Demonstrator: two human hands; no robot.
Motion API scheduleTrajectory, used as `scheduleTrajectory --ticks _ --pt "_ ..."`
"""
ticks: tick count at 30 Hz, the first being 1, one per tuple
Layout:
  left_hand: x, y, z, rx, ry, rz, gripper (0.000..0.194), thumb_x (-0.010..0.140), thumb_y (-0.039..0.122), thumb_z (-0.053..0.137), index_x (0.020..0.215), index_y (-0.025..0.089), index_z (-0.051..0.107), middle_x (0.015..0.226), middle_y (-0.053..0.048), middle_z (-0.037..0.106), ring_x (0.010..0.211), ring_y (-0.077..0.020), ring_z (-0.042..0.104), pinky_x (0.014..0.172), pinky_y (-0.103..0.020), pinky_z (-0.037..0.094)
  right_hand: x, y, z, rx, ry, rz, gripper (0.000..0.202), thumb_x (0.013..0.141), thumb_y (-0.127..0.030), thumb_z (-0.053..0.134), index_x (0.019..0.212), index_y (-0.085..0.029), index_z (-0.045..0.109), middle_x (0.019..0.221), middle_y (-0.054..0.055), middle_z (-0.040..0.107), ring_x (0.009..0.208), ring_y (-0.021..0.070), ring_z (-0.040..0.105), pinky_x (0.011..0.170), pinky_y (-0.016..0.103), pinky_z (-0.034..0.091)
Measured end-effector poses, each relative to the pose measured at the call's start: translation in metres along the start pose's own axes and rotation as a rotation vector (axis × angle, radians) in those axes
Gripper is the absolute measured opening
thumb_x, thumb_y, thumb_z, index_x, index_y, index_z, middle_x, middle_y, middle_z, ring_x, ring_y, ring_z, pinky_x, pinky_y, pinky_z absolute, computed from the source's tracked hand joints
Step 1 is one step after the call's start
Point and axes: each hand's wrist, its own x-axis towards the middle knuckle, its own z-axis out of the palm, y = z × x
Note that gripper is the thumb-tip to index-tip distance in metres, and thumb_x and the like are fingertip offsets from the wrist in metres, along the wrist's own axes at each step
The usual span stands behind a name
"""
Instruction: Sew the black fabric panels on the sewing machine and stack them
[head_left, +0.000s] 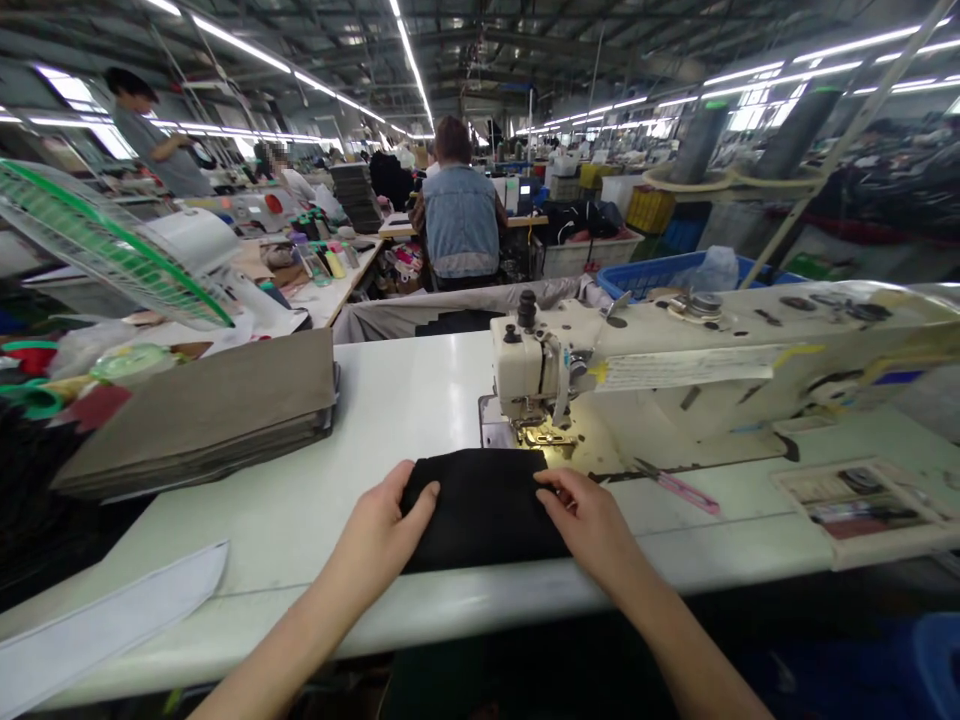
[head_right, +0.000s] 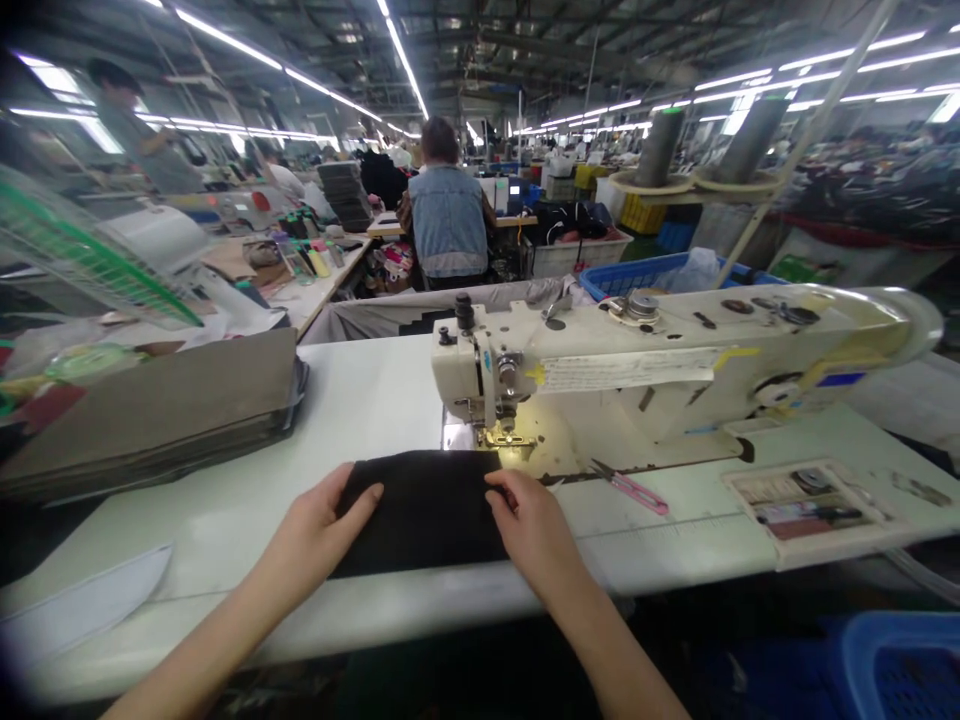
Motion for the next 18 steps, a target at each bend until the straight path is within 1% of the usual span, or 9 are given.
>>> scheduleTrajectory --ticks 2,4,6,9,12,15,18 --pt "0.008 -0.003 0.006 0.127 0.007 -0.003 0.018 0.088 0.04 0.046 0.08 0.024 0.051 0.069 -0.002 0.065 0.068 -0.0241 0.064 0.065 -0.033 0.045 0.004 0.002 0.002 -0.012 -0.001 -0.006 0.02 0.089 -0.028 0.055 0.098 -0.023 0.072 0.081 0.002 0.069 0.07 0.0177 0.061 0.072 0.032 0.052" --pt "0.013 -0.008 0.012 0.192 -0.028 -0.001 0.014 0.087 0.035 0.046 0.079 0.024 0.05 0.069 -0.003 0.064 0.07 -0.0246 0.065 0.065 -0.033 0.044 0.008 0.005 0.005 -0.016 -0.012 -0.013 0.019 0.089 -0.026 0.056 0.098 -0.022 0.072 0.083 0.002 0.069 0.07 0.0172 0.06 0.072 0.031 0.052" --pt "0.014 -0.013 0.016 0.206 -0.045 0.0 0.014 0.088 0.035 0.046 0.08 0.024 0.05 0.073 -0.004 0.066 0.073 -0.0252 0.066 0.066 -0.033 0.044 0.009 0.008 0.006 -0.016 -0.023 -0.02 0.018 0.089 -0.025 0.057 0.099 -0.022 0.072 0.086 0.003 0.069 0.071 0.0168 0.061 0.073 0.031 0.052" --pt "0.012 -0.015 0.017 0.202 -0.011 -0.01 0.018 0.09 0.039 0.045 0.081 0.024 0.049 0.075 -0.005 0.067 0.073 -0.0262 0.066 0.066 -0.034 0.045 0.01 0.01 0.007 -0.032 -0.014 -0.019 0.019 0.09 -0.024 0.056 0.1 -0.021 0.072 0.087 0.003 0.069 0.073 0.0173 0.062 0.074 0.031 0.052" --pt "0.011 -0.014 0.017 0.207 0.008 -0.018 0.018 0.09 0.039 0.046 0.082 0.024 0.05 0.073 -0.005 0.067 0.072 -0.0264 0.066 0.066 -0.034 0.046 0.011 0.01 0.007 -0.054 0.006 -0.014 0.019 0.089 -0.024 0.056 0.099 -0.021 0.072 0.086 0.004 0.069 0.074 0.0178 0.063 0.074 0.032 0.052" --pt "0.014 -0.011 0.017 0.233 -0.009 -0.031 0.014 0.089 0.035 0.048 0.082 0.024 0.051 0.072 -0.005 0.068 0.07 -0.0264 0.067 0.064 -0.033 0.045 0.014 0.01 0.008 -0.065 -0.001 -0.015 0.019 0.089 -0.023 0.056 0.097 -0.022 0.073 0.087 0.003 0.07 0.074 0.0176 0.063 0.074 0.032 0.053" --pt "0.016 -0.009 0.017 0.259 -0.02 -0.036 0.013 0.089 0.034 0.048 0.083 0.024 0.052 0.074 -0.006 0.069 0.073 -0.0272 0.068 0.065 -0.033 0.045 0.016 0.011 0.008 -0.074 -0.017 -0.01 0.019 0.088 -0.022 0.057 0.097 -0.022 0.073 0.087 0.004 0.071 0.073 0.0174 0.063 0.074 0.032 0.053"
